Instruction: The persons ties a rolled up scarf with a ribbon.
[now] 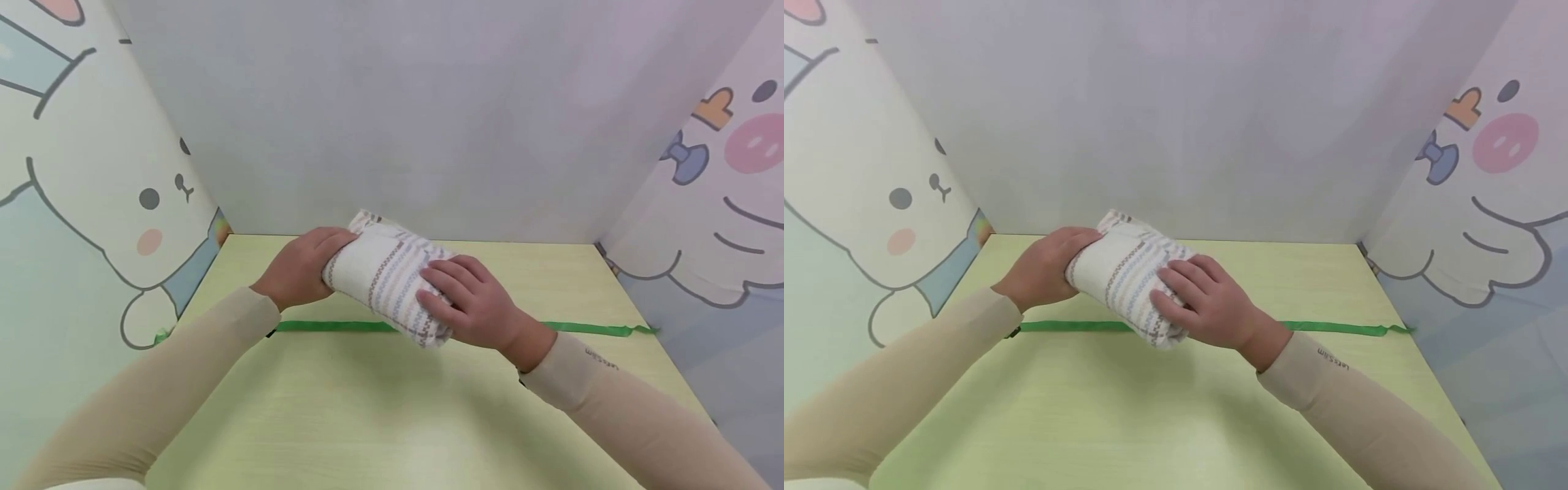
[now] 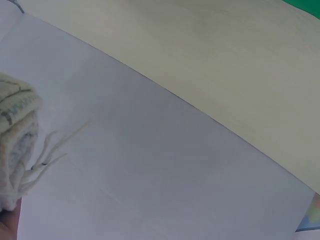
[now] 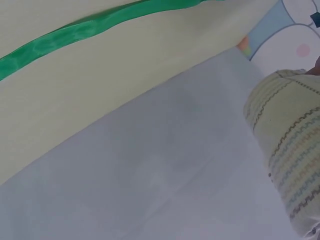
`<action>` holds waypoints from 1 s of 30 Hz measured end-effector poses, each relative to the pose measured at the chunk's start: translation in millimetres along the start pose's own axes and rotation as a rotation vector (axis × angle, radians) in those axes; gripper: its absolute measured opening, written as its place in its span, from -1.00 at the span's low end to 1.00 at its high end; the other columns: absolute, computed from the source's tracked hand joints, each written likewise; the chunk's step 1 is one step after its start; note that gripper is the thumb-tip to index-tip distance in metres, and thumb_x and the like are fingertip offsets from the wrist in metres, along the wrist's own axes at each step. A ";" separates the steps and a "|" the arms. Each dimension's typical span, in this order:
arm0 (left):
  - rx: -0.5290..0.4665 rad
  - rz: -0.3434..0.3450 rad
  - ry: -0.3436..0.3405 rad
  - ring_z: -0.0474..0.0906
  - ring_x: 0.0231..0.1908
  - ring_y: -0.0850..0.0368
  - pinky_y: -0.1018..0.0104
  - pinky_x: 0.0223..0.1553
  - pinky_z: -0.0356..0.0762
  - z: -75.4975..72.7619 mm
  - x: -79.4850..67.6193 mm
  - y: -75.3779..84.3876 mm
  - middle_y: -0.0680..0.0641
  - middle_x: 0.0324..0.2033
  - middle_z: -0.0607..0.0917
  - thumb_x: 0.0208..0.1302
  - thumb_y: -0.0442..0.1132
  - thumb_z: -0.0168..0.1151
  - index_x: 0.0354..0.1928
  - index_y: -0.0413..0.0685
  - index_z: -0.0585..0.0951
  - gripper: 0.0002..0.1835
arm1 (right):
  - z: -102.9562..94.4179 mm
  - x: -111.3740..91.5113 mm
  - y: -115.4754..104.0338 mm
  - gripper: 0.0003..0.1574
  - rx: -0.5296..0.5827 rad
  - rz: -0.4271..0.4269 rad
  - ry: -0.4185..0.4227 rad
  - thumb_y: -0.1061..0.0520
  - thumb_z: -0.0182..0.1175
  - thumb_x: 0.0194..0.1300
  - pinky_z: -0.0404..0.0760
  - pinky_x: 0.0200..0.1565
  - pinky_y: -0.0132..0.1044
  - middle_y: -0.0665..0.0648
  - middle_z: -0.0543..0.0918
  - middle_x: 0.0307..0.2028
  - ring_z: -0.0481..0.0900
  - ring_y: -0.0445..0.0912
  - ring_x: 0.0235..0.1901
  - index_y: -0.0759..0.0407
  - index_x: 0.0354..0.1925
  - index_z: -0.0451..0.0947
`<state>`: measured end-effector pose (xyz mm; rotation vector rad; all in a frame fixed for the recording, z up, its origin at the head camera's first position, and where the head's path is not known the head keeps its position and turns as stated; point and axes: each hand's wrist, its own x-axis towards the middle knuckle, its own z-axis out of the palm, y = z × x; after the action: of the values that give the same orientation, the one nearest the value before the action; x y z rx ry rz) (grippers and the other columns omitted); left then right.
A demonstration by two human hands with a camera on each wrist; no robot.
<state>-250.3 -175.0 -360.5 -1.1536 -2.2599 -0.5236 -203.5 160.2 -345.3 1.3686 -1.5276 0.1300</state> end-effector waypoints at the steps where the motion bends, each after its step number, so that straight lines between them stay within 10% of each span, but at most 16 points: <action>1: 0.003 -0.007 -0.006 0.52 0.21 -0.15 -0.10 0.11 0.59 0.9 -0.2 -0.1 -0.18 0.21 0.58 -0.14 -0.38 0.64 0.33 -0.12 0.47 -0.12 | -0.1 -0.2 -1.0 -0.66 -0.007 0.004 0.003 0.04 0.26 0.44 0.67 -0.11 0.08 0.30 0.69 0.01 0.70 0.19 -0.07 0.19 0.04 0.48; 9: 0.064 -0.118 -0.034 0.44 0.30 -0.17 -0.11 0.23 0.51 3.3 -4.4 4.7 -0.19 0.34 0.49 -0.08 -0.32 0.65 0.41 -0.13 0.42 -0.07 | 8.2 -3.6 -9.0 -0.67 -0.027 0.067 0.017 0.04 0.26 0.44 0.65 -0.13 0.09 0.31 0.68 0.00 0.69 0.21 -0.06 0.20 0.03 0.47; 15: -0.021 -0.448 -0.081 0.26 0.43 -0.17 -0.12 0.35 0.36 7.6 -11.0 13.6 -0.17 0.45 0.34 0.14 -0.30 0.51 0.52 -0.09 0.29 -0.10 | 20.2 -5.7 -15.1 -0.68 -0.043 0.129 0.030 0.07 0.28 0.41 0.65 -0.13 0.11 0.30 0.68 -0.01 0.68 0.21 -0.07 0.20 0.02 0.50; 30: -0.988 -1.148 -0.028 0.55 0.20 -0.22 0.01 0.20 0.55 34.1 -17.5 35.3 -0.23 0.36 0.38 0.57 0.13 -0.01 0.62 0.05 -0.20 -0.15 | 26.9 -13.8 -30.0 -0.66 -0.096 0.227 -0.023 0.00 0.24 0.45 0.64 -0.11 0.11 0.31 0.66 0.01 0.66 0.22 -0.01 0.14 0.05 0.46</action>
<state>-222.6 -147.0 -394.6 0.0040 -2.5279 -2.2046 -198.6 141.4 -383.2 1.1222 -1.6837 0.1798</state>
